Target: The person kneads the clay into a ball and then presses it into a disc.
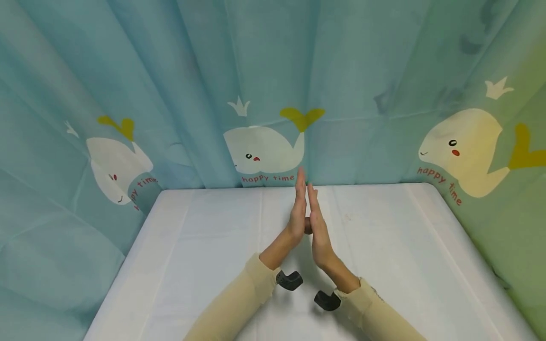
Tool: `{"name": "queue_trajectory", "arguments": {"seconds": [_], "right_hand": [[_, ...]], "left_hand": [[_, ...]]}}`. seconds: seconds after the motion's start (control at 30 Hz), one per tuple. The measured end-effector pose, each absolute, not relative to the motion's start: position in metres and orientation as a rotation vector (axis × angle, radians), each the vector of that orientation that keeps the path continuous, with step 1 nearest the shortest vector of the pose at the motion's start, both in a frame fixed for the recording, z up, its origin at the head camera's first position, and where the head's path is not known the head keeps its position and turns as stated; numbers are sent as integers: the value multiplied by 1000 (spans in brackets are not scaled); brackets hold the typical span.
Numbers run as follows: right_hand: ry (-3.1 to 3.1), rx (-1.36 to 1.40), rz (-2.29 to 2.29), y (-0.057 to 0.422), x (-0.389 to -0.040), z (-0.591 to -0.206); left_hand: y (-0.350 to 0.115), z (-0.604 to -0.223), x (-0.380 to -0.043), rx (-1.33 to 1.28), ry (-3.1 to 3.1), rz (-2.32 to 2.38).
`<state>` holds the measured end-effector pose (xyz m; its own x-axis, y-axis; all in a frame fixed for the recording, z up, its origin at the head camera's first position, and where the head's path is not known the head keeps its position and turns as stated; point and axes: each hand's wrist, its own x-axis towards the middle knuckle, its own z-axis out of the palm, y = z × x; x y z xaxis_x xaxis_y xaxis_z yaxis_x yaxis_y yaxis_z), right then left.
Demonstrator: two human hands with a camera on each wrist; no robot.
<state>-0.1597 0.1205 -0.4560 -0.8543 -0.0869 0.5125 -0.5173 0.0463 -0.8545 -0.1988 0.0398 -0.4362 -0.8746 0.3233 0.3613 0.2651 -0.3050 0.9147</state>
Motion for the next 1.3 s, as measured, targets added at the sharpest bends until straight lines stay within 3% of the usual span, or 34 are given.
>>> {"name": "queue_trajectory", "arguments": {"seconds": [0.17, 0.3, 0.47, 0.6, 0.87, 1.1, 1.3], "right_hand": [[-1952, 614, 1783, 129, -173, -430], [-1928, 559, 1885, 141, -190, -434], [-1956, 621, 1886, 126, -170, -449], [-1980, 705, 1648, 119, -163, -437], [-2017, 495, 1902, 145, -191, -442], [-1971, 746, 1867, 121, -154, -448], [-1963, 674, 1747, 138, -177, -430]], "left_hand": [[46, -439, -194, 842, 1718, 2368], [45, -430, -185, 896, 1684, 2373], [39, -427, -199, 764, 1781, 2358], [42, -444, -202, 667, 1669, 2406], [43, -431, -184, 767, 1589, 2379], [35, -434, -204, 726, 1725, 2403], [44, -442, -190, 882, 1705, 2331]]}}
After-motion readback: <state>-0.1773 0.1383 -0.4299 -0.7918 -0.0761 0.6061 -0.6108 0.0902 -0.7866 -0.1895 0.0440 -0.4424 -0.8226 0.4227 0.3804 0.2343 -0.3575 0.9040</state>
